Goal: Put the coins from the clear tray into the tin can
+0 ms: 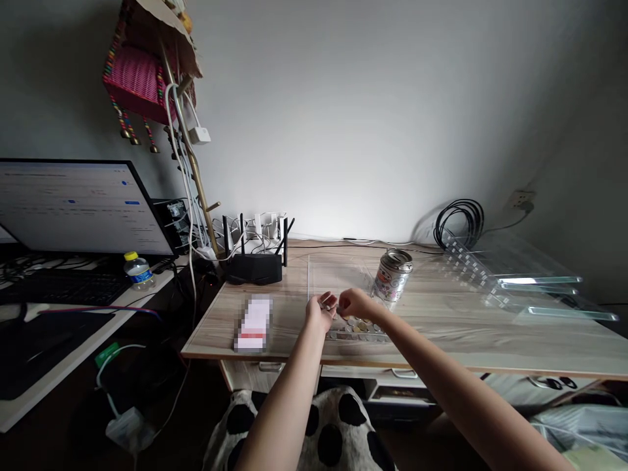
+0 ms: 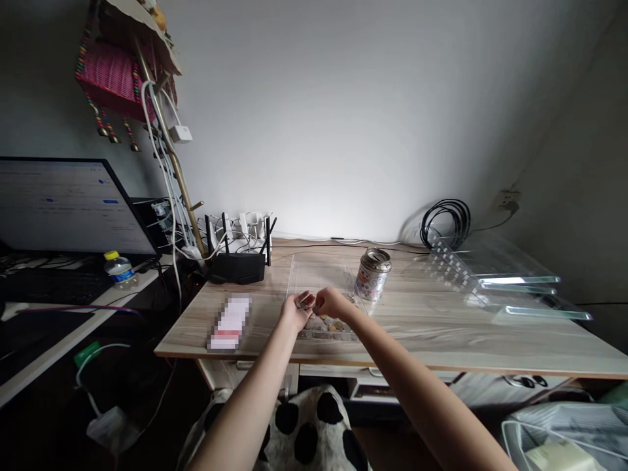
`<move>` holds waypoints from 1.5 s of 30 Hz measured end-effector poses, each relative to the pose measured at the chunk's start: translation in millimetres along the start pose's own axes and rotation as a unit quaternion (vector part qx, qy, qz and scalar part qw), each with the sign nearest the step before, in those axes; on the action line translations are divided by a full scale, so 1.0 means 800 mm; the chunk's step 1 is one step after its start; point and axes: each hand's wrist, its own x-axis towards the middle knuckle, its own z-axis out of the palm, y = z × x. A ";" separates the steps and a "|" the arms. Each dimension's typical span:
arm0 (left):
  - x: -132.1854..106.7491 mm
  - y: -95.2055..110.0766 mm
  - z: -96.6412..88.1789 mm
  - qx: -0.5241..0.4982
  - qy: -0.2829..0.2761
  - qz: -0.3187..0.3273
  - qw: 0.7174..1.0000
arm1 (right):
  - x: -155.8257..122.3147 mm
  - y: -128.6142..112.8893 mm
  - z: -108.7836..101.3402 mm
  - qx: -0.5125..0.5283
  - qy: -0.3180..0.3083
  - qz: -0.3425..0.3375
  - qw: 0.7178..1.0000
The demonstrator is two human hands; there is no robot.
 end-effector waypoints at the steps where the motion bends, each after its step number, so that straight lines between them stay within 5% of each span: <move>1: -0.001 0.000 0.002 0.008 -0.008 -0.017 1.000 | 0.002 -0.001 -0.009 0.007 0.011 0.000 1.000; 4: -0.006 0.003 0.005 0.026 -0.064 -0.105 0.992 | 0.004 0.002 -0.036 0.009 0.043 -0.021 0.999; 8: -0.008 0.010 0.004 0.020 -0.103 -0.192 0.976 | -0.015 0.031 -0.054 -0.134 0.022 0.007 0.991; 15: -0.005 0.009 -0.002 -0.009 -0.089 -0.151 0.984 | -0.048 0.078 -0.023 -0.275 -0.056 0.032 0.959; 33: -0.002 0.005 0.000 -0.022 -0.030 -0.080 0.996 | -0.040 0.074 -0.028 -0.220 -0.122 0.026 0.968; 37: 0.001 0.001 0.001 -0.018 -0.026 -0.077 0.997 | -0.022 0.056 -0.045 -0.168 -0.089 0.002 0.982; 42: -0.001 -0.001 0.003 -0.019 -0.061 -0.100 0.993 | 0.008 0.016 -0.063 -0.042 0.024 -0.054 0.997; 45: -0.006 0.002 0.005 -0.038 -0.070 -0.089 0.993 | 0.010 0.012 -0.065 -0.059 0.056 -0.023 0.996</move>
